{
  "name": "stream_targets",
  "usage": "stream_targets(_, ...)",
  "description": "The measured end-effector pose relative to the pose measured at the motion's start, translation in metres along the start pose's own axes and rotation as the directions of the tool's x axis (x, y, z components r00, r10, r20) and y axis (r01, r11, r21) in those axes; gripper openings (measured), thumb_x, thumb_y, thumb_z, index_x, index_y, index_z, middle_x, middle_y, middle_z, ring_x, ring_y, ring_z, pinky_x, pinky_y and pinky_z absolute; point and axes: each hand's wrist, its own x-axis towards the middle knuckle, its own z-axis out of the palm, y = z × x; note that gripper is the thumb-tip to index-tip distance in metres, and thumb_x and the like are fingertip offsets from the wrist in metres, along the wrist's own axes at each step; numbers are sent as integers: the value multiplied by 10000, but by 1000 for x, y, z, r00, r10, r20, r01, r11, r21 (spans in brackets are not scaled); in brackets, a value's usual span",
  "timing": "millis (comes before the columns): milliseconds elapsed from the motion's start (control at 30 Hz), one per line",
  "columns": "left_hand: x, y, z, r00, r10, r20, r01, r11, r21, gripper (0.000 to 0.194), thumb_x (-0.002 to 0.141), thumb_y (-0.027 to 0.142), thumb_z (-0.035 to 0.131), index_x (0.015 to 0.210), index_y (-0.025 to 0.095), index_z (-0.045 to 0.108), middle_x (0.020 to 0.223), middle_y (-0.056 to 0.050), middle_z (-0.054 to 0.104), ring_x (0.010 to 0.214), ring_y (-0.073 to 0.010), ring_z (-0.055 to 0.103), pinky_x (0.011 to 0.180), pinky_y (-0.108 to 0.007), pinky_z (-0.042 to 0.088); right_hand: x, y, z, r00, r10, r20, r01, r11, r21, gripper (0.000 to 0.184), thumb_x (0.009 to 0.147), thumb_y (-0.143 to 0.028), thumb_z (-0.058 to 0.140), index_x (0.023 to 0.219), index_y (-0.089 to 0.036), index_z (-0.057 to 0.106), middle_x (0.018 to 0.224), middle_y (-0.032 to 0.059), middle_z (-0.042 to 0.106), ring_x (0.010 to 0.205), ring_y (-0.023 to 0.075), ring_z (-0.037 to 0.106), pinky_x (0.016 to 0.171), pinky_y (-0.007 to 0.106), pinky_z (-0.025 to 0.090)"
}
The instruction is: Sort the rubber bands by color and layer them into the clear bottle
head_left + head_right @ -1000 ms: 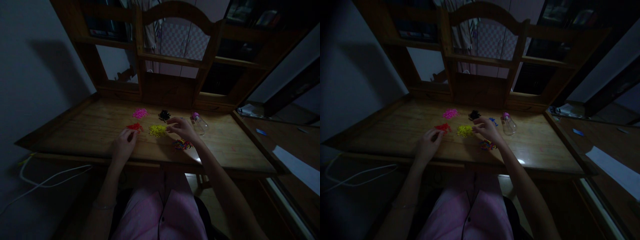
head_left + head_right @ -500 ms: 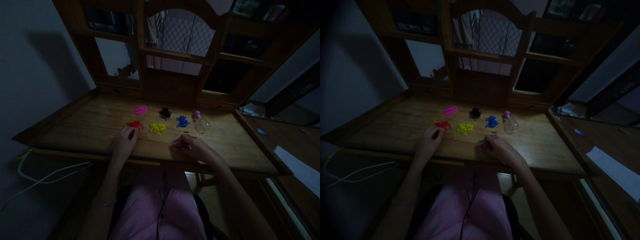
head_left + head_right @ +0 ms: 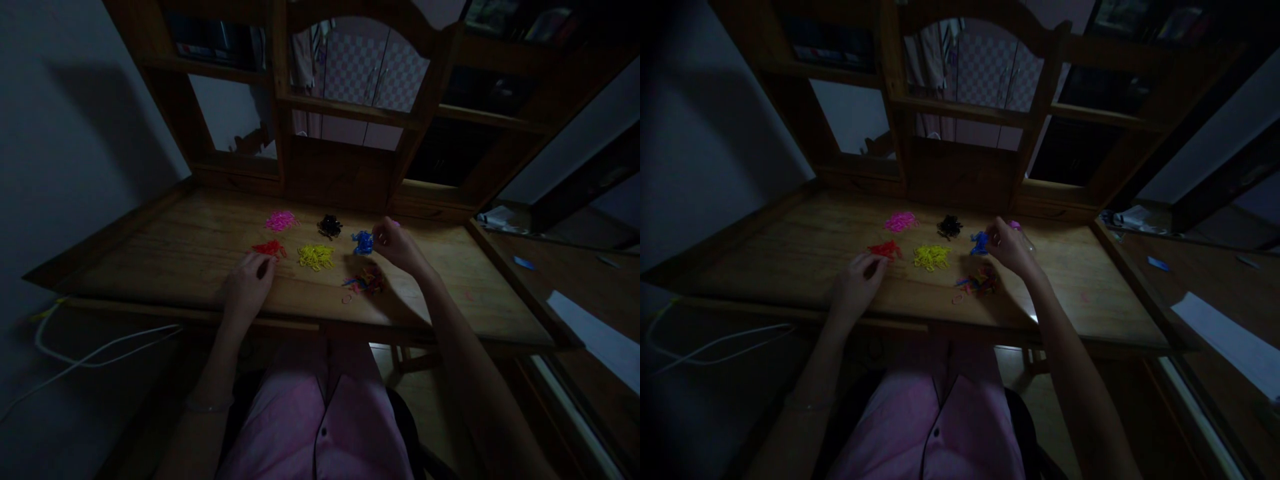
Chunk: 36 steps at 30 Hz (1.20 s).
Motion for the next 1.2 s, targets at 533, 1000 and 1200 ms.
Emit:
stream_targets(533,3,4,-5,1000,13,-16,-13,999,-29,220,930,339,492,902,196,656,959,-50,670,897,-200,631,858,-322,486,-81,-25,-25,995,63,83,-65,998,16,60,853,-258,606,828,-203,610,812,31,627,633,139,559,596,273,426)
stream_targets(1000,-73,114,11,871,396,292,-302,899,-316,176,923,201,529,1032,228,665,1079,-56,659,992,-208,598,916,-394,486,-102,-24,-10,975,217,37,-220,965,143,101,851,-267,591,891,-196,650,758,12,650,614,131,557,565,251,414)
stream_targets(1200,-70,107,17,844,431,320,-352,894,-277,249,934,178,498,1138,226,631,1197,-76,619,1108,-227,565,995,-433,463,-43,-11,-6,983,178,-44,-149,916,371,202,813,-361,654,866,-168,687,794,46,686,581,115,569,525,241,440)
